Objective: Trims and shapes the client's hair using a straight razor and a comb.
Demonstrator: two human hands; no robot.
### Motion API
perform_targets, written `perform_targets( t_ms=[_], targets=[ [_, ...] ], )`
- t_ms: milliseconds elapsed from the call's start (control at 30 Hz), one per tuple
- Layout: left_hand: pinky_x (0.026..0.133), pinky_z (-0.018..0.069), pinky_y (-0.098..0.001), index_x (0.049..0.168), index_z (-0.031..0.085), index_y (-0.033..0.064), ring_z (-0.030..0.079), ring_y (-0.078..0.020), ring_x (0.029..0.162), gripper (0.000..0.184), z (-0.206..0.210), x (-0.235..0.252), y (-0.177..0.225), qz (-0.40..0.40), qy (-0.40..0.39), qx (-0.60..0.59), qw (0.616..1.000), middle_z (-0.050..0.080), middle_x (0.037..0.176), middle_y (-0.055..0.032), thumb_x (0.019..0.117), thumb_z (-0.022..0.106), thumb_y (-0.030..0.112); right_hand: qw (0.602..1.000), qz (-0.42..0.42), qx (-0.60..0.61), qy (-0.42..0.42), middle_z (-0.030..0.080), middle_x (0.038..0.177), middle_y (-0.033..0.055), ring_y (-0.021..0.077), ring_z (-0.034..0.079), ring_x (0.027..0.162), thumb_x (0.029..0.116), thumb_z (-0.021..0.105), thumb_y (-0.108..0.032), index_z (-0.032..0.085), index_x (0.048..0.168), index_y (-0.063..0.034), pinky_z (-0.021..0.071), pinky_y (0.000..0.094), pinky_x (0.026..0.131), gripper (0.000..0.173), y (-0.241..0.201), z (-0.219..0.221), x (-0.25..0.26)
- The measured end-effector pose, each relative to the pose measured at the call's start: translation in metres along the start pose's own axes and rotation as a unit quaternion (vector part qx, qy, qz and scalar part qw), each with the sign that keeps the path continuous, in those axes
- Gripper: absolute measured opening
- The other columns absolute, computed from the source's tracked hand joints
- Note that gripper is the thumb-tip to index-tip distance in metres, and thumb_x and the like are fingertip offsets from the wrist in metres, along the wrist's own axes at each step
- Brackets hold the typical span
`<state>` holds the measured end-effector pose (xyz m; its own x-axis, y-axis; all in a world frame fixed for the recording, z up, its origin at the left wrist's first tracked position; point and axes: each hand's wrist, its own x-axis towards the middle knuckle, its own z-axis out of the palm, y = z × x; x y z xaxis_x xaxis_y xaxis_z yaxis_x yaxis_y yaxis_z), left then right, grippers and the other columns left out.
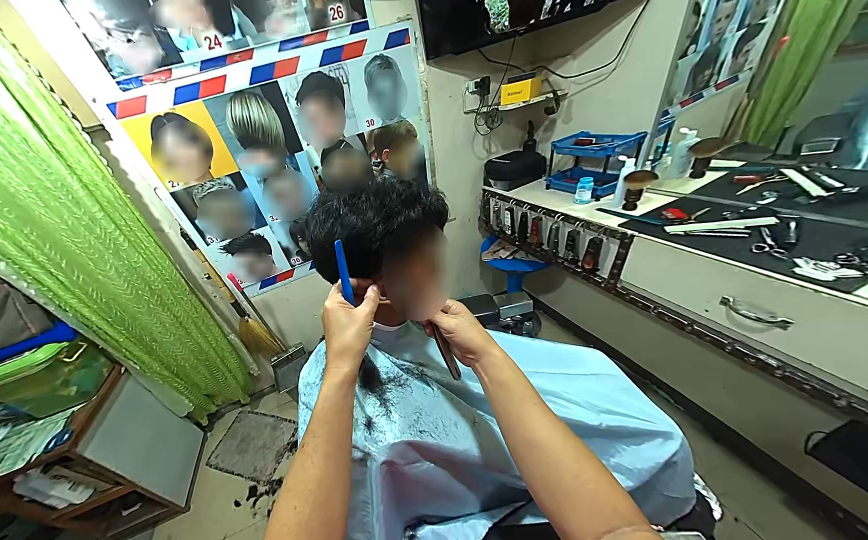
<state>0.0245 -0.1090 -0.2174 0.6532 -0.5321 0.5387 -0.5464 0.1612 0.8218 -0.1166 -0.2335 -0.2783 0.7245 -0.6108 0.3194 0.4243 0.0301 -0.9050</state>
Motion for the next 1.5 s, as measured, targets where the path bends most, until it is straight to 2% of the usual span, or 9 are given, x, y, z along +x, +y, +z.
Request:
perform_targets(
  t_ms=[667,767,833,933,1033,1133,1200,1300,1500],
  targets=[
    [0.068,0.0565,-0.0339,0.107,0.070,0.0116,0.067,-0.0122,0.074,0.018,0.000,-0.003,0.000,0.001,0.013,0.013,1.000,0.072,0.089,-0.0022,0.0938,0.077,0.022,0.998,0.041,0.031,-0.038,0.061,0.079,0.0005,0.0063,0.057,0.065,0.1069,0.051,-0.013,0.066,0.108,-0.0016,0.0527,0.0215,0.065,0.019,-0.008,-0.004,-0.011],
    [0.057,0.0481,-0.0270,0.107,0.071,0.0099,0.056,-0.0092,0.060,0.017,0.000,-0.020,-0.001,0.003,0.050,-0.075,0.996,0.064,0.077,0.0000,0.1027,0.064,0.025,0.998,0.020,0.009,-0.067,0.062,0.080,0.0000,0.0067,0.060,0.067,0.1060,0.048,-0.015,0.066,0.114,-0.0029,0.0563,0.0239,0.068,0.023,-0.039,-0.021,-0.020],
    [0.047,0.0386,-0.0186,0.101,0.070,0.0051,0.045,-0.0036,0.051,0.025,0.006,-0.037,0.002,-0.063,0.049,-0.212,0.974,0.056,0.067,0.0030,0.1084,0.052,0.021,0.995,-0.024,-0.056,-0.073,0.064,0.085,0.0016,0.0078,0.062,0.071,0.1072,0.047,-0.016,0.065,0.117,-0.0047,0.0572,0.0250,0.071,0.023,-0.068,-0.034,-0.021],
    [0.046,0.0408,-0.0175,0.098,0.067,0.0029,0.046,-0.0040,0.049,0.050,0.016,-0.052,0.014,-0.228,-0.035,-0.410,0.883,0.054,0.064,0.0026,0.1133,0.033,0.036,0.967,-0.086,-0.222,-0.091,0.066,0.086,0.0019,0.0085,0.061,0.072,0.1067,0.051,-0.018,0.068,0.117,-0.0085,0.0536,0.0247,0.068,0.022,-0.113,-0.037,-0.016],
    [0.046,0.0441,-0.0192,0.095,0.068,0.0062,0.049,-0.0059,0.048,0.075,0.028,-0.045,0.020,-0.282,-0.132,-0.529,0.789,0.051,0.061,0.0036,0.1072,0.018,0.062,0.911,-0.114,-0.377,-0.122,0.068,0.083,0.0004,0.0089,0.059,0.066,0.1070,0.053,-0.022,0.071,0.111,-0.0121,0.0495,0.0244,0.059,0.021,-0.147,-0.031,-0.003],
    [0.043,0.0430,-0.0193,0.095,0.068,0.0079,0.048,-0.0070,0.045,0.084,0.036,-0.029,0.026,-0.302,-0.132,-0.584,0.742,0.052,0.060,0.0017,0.0992,0.018,0.076,0.864,-0.099,-0.472,-0.146,0.069,0.078,-0.0025,0.0079,0.062,0.066,0.1073,0.053,-0.025,0.070,0.101,-0.0142,0.0506,0.0259,0.061,0.020,-0.168,-0.025,0.011],
    [0.041,0.0416,-0.0180,0.098,0.066,0.0094,0.047,-0.0062,0.043,0.076,0.038,-0.023,0.029,-0.312,-0.104,-0.596,0.733,0.051,0.059,0.0019,0.1010,0.024,0.073,0.851,-0.076,-0.488,-0.177,0.068,0.076,-0.0027,0.0072,0.062,0.066,0.1077,0.052,-0.024,0.069,0.101,-0.0134,0.0505,0.0252,0.062,0.021,-0.176,-0.024,0.019],
    [0.040,0.0416,-0.0160,0.103,0.063,0.0090,0.044,-0.0039,0.040,0.044,0.039,-0.023,0.032,-0.319,-0.058,-0.585,0.743,0.046,0.057,0.0043,0.1097,0.037,0.044,0.849,-0.019,-0.474,-0.232,0.067,0.078,-0.0007,0.0068,0.061,0.068,0.1083,0.050,-0.019,0.069,0.105,-0.0098,0.0501,0.0229,0.064,0.021,-0.180,-0.022,0.027],
    [0.042,0.0394,-0.0168,0.101,0.067,0.0016,0.045,-0.0045,0.046,0.021,0.047,-0.032,0.030,-0.290,0.029,-0.424,0.858,0.057,0.066,-0.0008,0.1068,0.054,0.016,0.838,0.078,-0.451,-0.299,0.057,0.072,-0.0043,0.0028,0.052,0.062,0.1089,0.049,-0.021,0.067,0.101,-0.0084,0.0434,0.0193,0.060,0.023,-0.153,-0.031,0.040]
  ],
)
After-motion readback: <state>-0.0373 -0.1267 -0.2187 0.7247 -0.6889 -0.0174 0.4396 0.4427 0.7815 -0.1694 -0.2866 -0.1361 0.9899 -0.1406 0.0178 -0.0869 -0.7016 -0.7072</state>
